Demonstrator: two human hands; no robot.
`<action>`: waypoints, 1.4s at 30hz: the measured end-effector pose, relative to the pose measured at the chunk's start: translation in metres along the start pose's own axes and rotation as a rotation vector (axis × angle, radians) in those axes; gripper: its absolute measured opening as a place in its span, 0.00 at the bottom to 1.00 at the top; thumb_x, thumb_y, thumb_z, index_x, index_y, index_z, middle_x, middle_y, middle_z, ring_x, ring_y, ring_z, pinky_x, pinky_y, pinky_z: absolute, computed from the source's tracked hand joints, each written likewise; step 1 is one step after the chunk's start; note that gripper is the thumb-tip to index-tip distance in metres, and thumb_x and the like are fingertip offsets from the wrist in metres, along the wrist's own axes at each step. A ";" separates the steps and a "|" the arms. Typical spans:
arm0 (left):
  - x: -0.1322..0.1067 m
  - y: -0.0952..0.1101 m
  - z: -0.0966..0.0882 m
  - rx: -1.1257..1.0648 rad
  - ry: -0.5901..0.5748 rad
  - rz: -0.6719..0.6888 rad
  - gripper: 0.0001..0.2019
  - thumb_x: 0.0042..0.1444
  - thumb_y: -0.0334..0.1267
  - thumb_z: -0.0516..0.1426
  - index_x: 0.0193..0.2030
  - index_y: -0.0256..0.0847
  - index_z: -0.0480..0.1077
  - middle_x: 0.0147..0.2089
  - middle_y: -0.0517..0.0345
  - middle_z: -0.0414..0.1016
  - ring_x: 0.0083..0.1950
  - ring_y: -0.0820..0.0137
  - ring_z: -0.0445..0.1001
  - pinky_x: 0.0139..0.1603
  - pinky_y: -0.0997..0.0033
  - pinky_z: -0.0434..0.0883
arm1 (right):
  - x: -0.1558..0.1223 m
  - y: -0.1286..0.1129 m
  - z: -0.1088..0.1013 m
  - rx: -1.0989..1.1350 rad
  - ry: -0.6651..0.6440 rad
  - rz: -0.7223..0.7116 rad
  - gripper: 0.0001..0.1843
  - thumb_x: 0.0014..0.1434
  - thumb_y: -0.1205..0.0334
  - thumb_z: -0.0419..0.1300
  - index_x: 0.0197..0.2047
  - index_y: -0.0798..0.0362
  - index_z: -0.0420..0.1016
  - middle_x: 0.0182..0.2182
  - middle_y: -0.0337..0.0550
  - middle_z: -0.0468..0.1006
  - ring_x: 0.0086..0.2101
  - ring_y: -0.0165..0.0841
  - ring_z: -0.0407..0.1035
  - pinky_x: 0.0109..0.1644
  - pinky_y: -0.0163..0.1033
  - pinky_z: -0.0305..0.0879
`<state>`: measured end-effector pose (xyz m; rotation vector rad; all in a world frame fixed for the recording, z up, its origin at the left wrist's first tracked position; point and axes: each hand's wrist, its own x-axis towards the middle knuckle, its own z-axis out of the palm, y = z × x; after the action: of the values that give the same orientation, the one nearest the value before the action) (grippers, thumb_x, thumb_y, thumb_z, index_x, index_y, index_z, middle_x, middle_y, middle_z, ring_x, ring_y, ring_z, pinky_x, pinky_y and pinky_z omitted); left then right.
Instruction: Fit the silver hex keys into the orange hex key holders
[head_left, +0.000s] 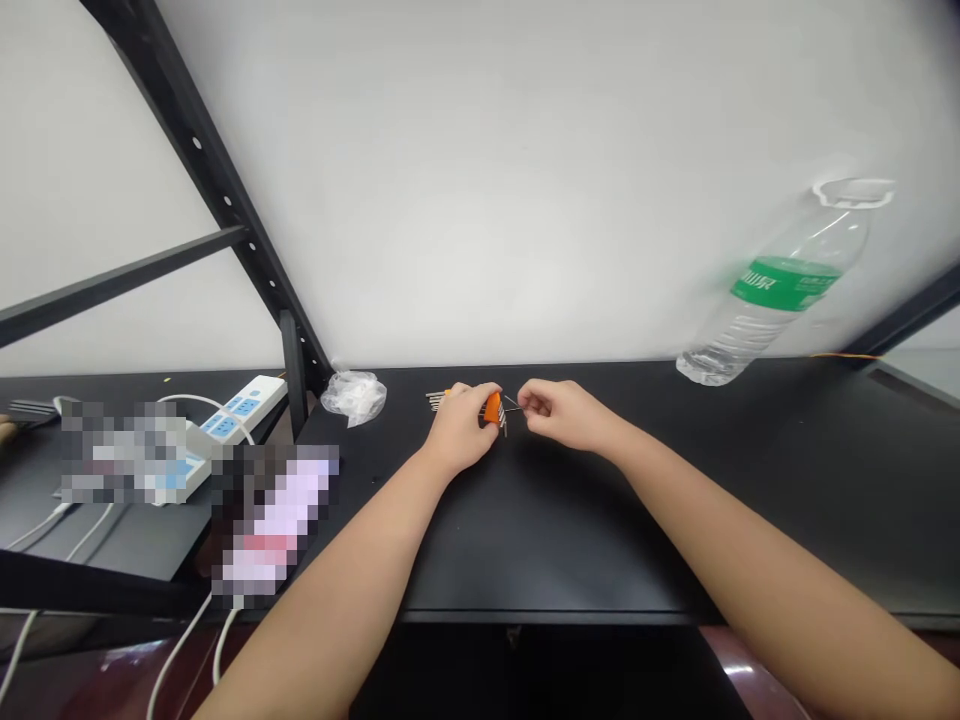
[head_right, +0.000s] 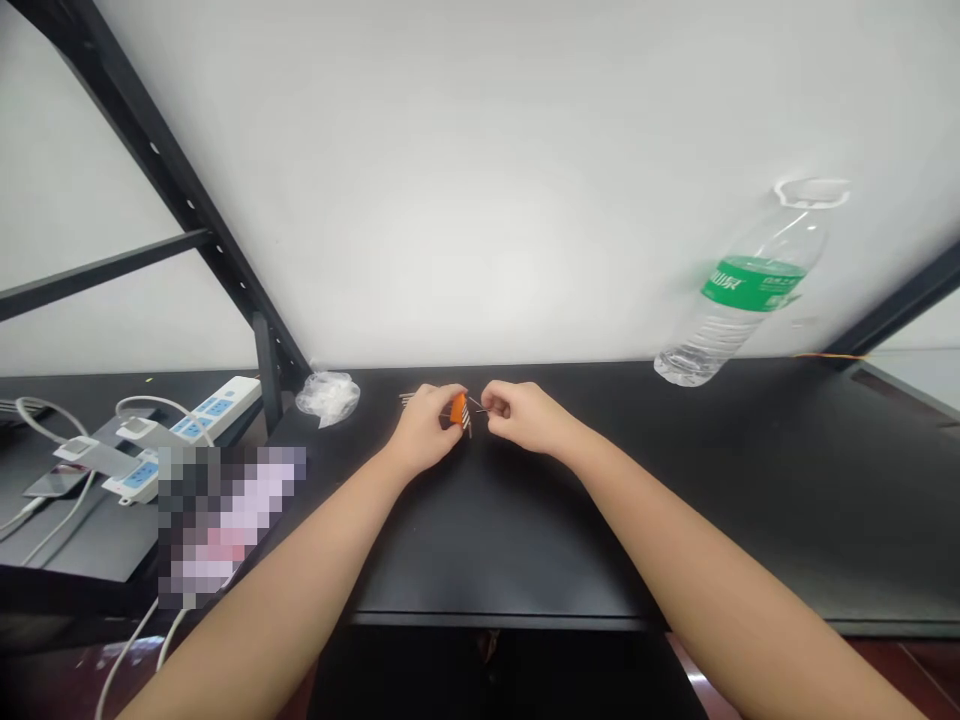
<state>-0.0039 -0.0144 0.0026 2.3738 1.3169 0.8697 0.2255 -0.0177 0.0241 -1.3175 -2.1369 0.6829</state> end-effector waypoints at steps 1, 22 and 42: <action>0.000 0.000 0.000 -0.003 0.001 0.006 0.28 0.54 0.29 0.60 0.63 0.46 0.70 0.52 0.53 0.77 0.58 0.60 0.71 0.61 0.57 0.72 | 0.000 0.001 0.001 0.029 -0.006 0.005 0.09 0.53 0.64 0.58 0.39 0.49 0.75 0.30 0.37 0.77 0.30 0.32 0.68 0.36 0.38 0.63; 0.000 0.002 -0.002 -0.011 -0.033 0.012 0.28 0.55 0.30 0.60 0.63 0.47 0.70 0.53 0.54 0.78 0.58 0.60 0.71 0.62 0.56 0.71 | 0.000 0.003 0.004 0.272 -0.015 0.128 0.10 0.57 0.58 0.61 0.41 0.49 0.81 0.27 0.39 0.77 0.26 0.33 0.69 0.29 0.37 0.64; -0.001 0.005 -0.003 0.053 -0.021 0.038 0.24 0.55 0.36 0.64 0.61 0.47 0.73 0.54 0.56 0.80 0.54 0.59 0.74 0.61 0.56 0.71 | 0.002 -0.002 0.003 0.654 0.061 0.267 0.12 0.57 0.54 0.69 0.38 0.53 0.79 0.22 0.38 0.72 0.23 0.29 0.65 0.25 0.35 0.62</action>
<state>-0.0032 -0.0180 0.0071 2.4487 1.3065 0.8283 0.2212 -0.0173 0.0236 -1.2241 -1.4939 1.2945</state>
